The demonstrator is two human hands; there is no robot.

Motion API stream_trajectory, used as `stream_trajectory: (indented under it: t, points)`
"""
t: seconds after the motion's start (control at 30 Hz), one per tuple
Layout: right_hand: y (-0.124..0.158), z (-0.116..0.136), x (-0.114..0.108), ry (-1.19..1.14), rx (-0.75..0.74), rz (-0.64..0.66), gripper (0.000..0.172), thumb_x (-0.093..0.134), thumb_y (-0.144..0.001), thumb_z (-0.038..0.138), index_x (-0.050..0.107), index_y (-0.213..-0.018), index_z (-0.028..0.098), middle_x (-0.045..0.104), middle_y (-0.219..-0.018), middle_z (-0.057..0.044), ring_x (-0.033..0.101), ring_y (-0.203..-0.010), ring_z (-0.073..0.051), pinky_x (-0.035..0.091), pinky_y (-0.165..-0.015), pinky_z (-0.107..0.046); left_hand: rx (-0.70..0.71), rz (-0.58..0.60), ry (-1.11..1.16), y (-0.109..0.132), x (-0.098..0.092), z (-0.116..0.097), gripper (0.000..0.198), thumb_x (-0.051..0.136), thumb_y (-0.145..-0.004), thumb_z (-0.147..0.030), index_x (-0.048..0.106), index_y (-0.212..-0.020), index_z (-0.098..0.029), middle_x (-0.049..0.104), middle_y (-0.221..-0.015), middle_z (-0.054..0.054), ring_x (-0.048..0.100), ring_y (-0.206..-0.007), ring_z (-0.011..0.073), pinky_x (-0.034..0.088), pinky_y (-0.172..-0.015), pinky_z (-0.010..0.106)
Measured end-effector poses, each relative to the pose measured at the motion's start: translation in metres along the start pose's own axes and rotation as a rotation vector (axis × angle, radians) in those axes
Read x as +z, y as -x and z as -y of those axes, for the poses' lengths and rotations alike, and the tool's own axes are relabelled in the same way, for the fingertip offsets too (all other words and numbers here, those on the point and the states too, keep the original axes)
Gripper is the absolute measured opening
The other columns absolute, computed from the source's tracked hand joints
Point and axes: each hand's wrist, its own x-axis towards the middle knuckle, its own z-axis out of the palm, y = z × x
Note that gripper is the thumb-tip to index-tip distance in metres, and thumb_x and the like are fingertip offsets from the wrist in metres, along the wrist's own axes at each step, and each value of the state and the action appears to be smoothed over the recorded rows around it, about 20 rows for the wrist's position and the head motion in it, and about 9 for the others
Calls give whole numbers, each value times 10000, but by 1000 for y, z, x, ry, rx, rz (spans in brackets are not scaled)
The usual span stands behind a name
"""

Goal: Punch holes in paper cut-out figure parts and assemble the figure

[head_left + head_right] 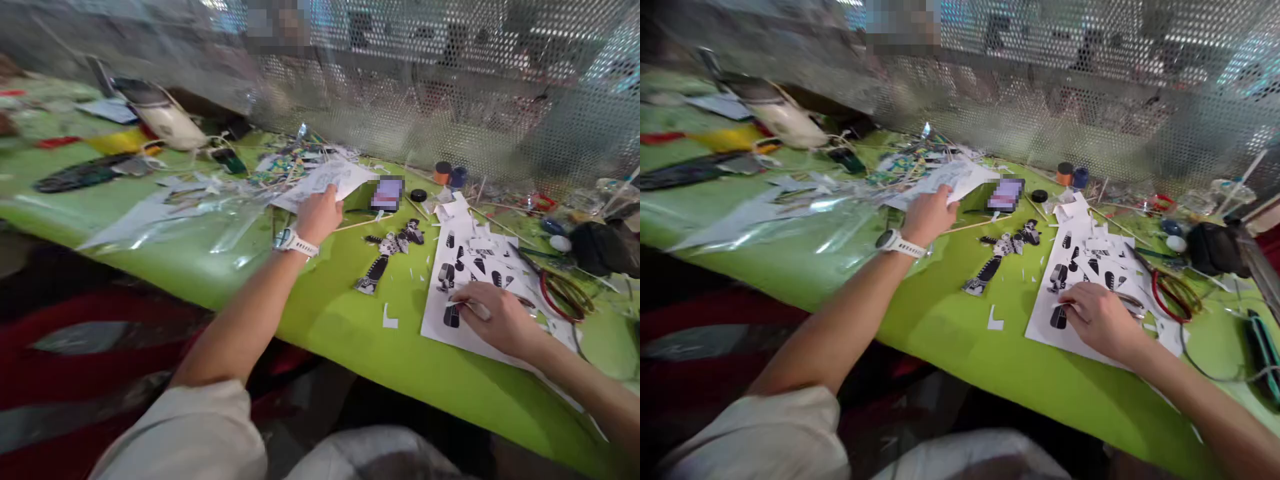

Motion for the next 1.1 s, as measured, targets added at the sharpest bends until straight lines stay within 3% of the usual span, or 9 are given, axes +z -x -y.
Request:
stream_trajectory:
  t: [0.07,0.17,0.27,0.37,0.5,0.67,0.8,1.0,1.1]
  points:
    - [1,-1,1,16,-7,1,248,538,-1024,205,778,-1079,183,818,-1038,-112,795,-913,-237,647,-750,-342,1,-100,17,2,-2,-1,479,511,-1032,-364,610,-1430,-116,781,-1202,246,730,-1135,415,548,-907,452]
    - [2,-2,1,25,-2,-17,224,547,-1027,227,766,-1065,199,805,-1030,-111,789,-888,-235,638,-730,-341,156,-114,144,8,-6,-4,377,543,-1015,-386,720,-1238,-140,801,-1140,197,748,-1028,346,543,-879,408]
    - [1,-3,2,15,9,-44,194,554,-1030,256,742,-1024,210,796,-1032,-109,783,-849,-226,627,-708,-337,445,97,354,16,-11,-8,329,547,-1001,-402,770,-1017,-161,809,-967,127,739,-844,253,527,-798,342]
    - [1,-4,2,-24,67,-40,160,564,-1019,275,714,-999,223,810,-988,-82,782,-809,-217,620,-696,-330,594,306,381,23,-10,-12,349,633,-948,-451,788,-1071,-165,792,-1074,133,738,-903,252,518,-807,334]
    - [0,-3,-1,-80,167,-42,130,597,-981,296,710,-988,233,823,-955,-60,775,-746,-210,609,-659,-323,541,381,311,24,-5,-15,436,667,-941,-438,746,-1254,-144,745,-1209,169,732,-1005,284,509,-840,346]
    - [-4,1,-7,-208,216,-79,179,618,-954,329,760,-1006,234,822,-983,-85,779,-826,-231,615,-663,-322,484,464,368,20,-3,-17,280,673,-937,-385,730,-1061,-140,759,-1093,154,711,-887,247,488,-745,326]
    - [-6,3,-7,-330,409,-56,267,655,-948,459,752,-1047,231,820,-959,-98,775,-833,-256,592,-580,-318,475,420,402,22,-6,-18,198,672,-939,-348,720,-962,-157,772,-1009,130,704,-845,226,477,-727,320]
    - [-4,2,-3,-452,508,-78,416,695,-931,531,675,-1236,248,827,-1006,-102,799,-928,-290,646,-804,-427,533,285,568,26,-6,-19,189,656,-933,-291,800,-989,-182,794,-1066,109,697,-833,193,503,-756,314]
    - [-4,3,-3,-480,531,-91,412,719,-908,554,655,-1175,247,820,-990,-106,797,-913,-287,648,-819,-441,546,241,638,27,-4,-19,220,655,-910,-279,841,-999,-203,783,-1166,112,631,-690,142,497,-667,305]
